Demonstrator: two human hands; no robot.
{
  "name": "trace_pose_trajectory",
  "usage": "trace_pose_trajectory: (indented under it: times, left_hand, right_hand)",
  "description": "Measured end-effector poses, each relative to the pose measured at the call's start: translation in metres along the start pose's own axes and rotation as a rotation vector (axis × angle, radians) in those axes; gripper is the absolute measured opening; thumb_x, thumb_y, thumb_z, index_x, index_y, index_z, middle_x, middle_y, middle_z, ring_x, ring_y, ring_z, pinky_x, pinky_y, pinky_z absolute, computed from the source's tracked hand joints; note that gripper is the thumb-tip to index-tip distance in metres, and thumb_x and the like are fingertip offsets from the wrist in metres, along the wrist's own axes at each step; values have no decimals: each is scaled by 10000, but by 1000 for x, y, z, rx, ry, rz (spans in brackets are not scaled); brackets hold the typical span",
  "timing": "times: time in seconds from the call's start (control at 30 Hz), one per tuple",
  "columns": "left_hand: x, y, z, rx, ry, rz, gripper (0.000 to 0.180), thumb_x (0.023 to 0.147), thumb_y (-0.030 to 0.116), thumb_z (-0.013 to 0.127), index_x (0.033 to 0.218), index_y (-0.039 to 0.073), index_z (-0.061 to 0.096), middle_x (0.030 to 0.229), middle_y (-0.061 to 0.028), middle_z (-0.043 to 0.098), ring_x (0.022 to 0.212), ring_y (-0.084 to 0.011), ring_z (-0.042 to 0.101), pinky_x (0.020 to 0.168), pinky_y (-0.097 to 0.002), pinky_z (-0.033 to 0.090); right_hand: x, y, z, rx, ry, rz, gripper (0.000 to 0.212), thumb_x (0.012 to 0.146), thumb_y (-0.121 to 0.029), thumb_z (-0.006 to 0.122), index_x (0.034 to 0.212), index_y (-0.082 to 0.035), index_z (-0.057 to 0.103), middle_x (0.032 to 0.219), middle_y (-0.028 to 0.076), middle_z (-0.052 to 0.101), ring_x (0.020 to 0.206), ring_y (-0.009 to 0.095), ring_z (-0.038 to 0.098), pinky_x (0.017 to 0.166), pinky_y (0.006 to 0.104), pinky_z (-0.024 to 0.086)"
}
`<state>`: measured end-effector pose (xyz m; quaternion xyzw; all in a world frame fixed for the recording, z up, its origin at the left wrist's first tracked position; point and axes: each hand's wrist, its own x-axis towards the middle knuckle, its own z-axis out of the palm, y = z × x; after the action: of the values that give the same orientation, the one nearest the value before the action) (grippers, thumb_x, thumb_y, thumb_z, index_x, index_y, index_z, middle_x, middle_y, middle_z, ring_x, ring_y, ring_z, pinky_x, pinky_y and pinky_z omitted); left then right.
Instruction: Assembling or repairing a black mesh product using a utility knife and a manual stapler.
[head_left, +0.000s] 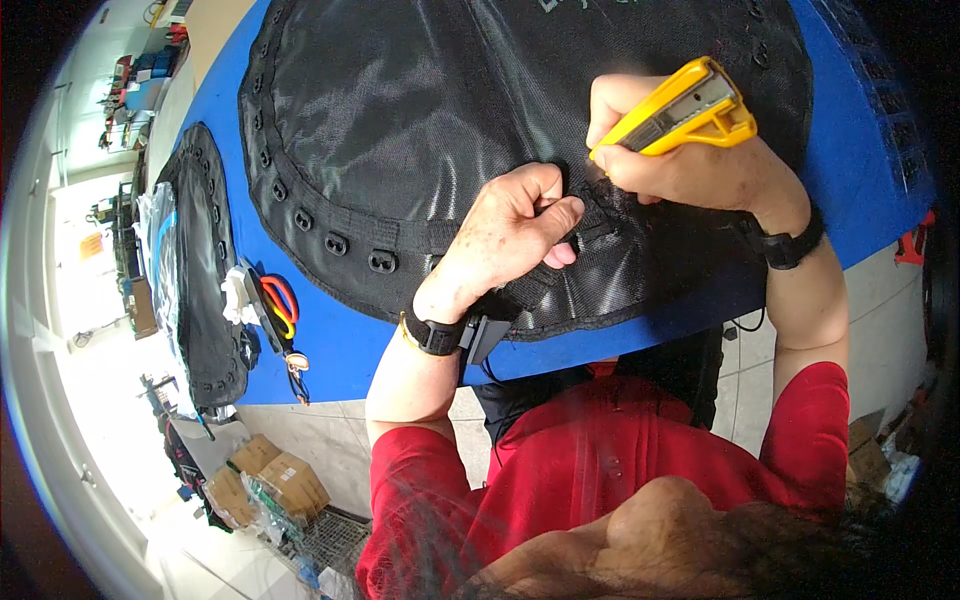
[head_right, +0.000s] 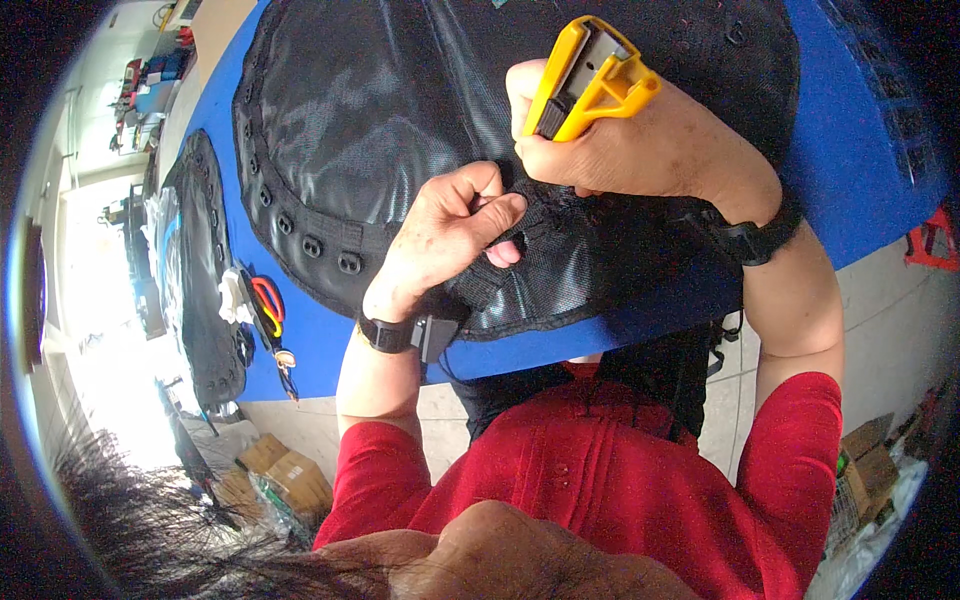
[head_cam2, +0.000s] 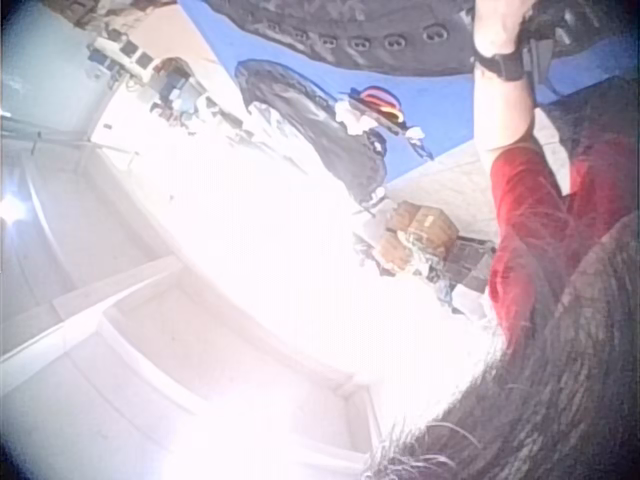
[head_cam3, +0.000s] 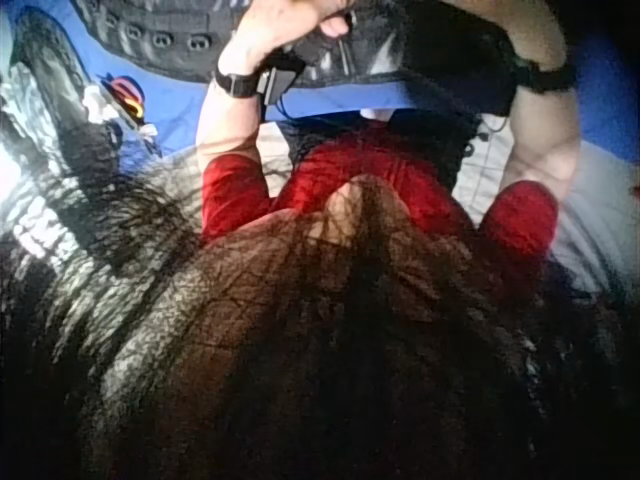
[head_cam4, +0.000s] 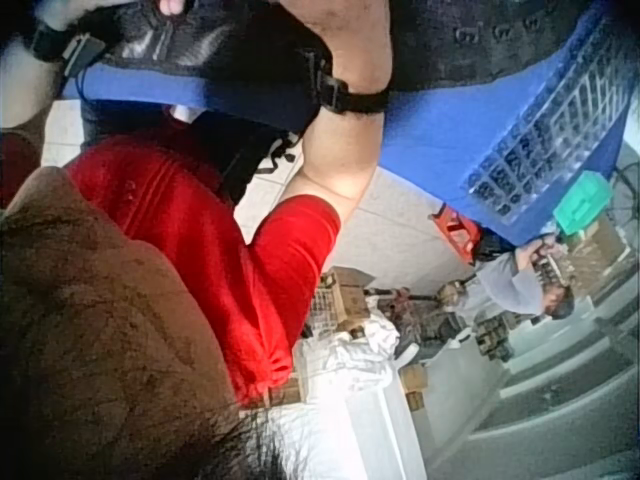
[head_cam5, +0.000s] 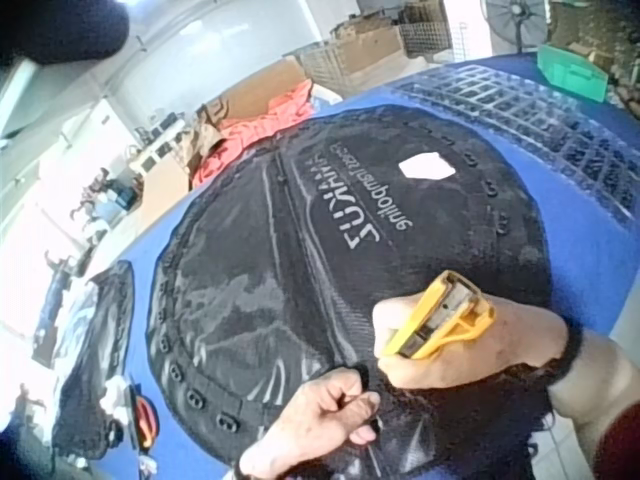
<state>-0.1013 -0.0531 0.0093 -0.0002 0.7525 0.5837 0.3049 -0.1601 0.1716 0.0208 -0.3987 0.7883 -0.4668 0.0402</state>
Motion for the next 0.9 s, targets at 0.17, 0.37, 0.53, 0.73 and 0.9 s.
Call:
trace_pose_trajectory:
  times: [0.17, 0.37, 0.53, 0.73, 0.9]
  left_hand:
    - [1, -2, 0, 17, 2, 3, 334, 985, 135, 650, 736, 56, 441, 662, -1, 579, 628, -100, 688, 514, -235, 511]
    - [1, 0, 1, -4, -2, -6, 332, 986, 131, 647, 736, 58, 441, 661, -1, 575, 620, -99, 682, 510, -233, 507]
    - [0, 2, 1, 11, 0, -1, 336, 986, 130, 645, 734, 61, 435, 658, -2, 570, 619, -99, 682, 506, -237, 506]
    - [1, -2, 0, 3, 1, 6, 342, 988, 133, 640, 731, 61, 426, 655, -7, 568, 614, -102, 682, 505, -239, 505]
    - [0, 1, 1, 11, -1, 12, 339, 991, 130, 634, 733, 59, 426, 648, -12, 571, 617, -106, 685, 508, -244, 512]
  right_hand:
    - [1, 6, 4, -66, 6, -67, 138, 860, -105, 669, 864, -91, 531, 699, 20, 580, 608, 106, 597, 567, 282, 478]
    - [-1, 7, 4, -216, 10, -134, 157, 835, -95, 684, 865, -94, 530, 690, 42, 565, 588, 151, 597, 574, 285, 474]
    - [0, 9, 0, -442, -23, -346, 172, 820, -82, 691, 856, -95, 524, 704, 55, 565, 611, 175, 602, 584, 296, 474]
    - [-1, 9, 1, -339, -34, -270, 169, 815, -83, 694, 863, -94, 533, 724, 64, 568, 650, 204, 608, 605, 310, 482]
    - [-5, 2, -5, -208, -69, -99, 145, 825, -85, 685, 870, -98, 547, 723, 64, 567, 654, 204, 610, 612, 316, 492]
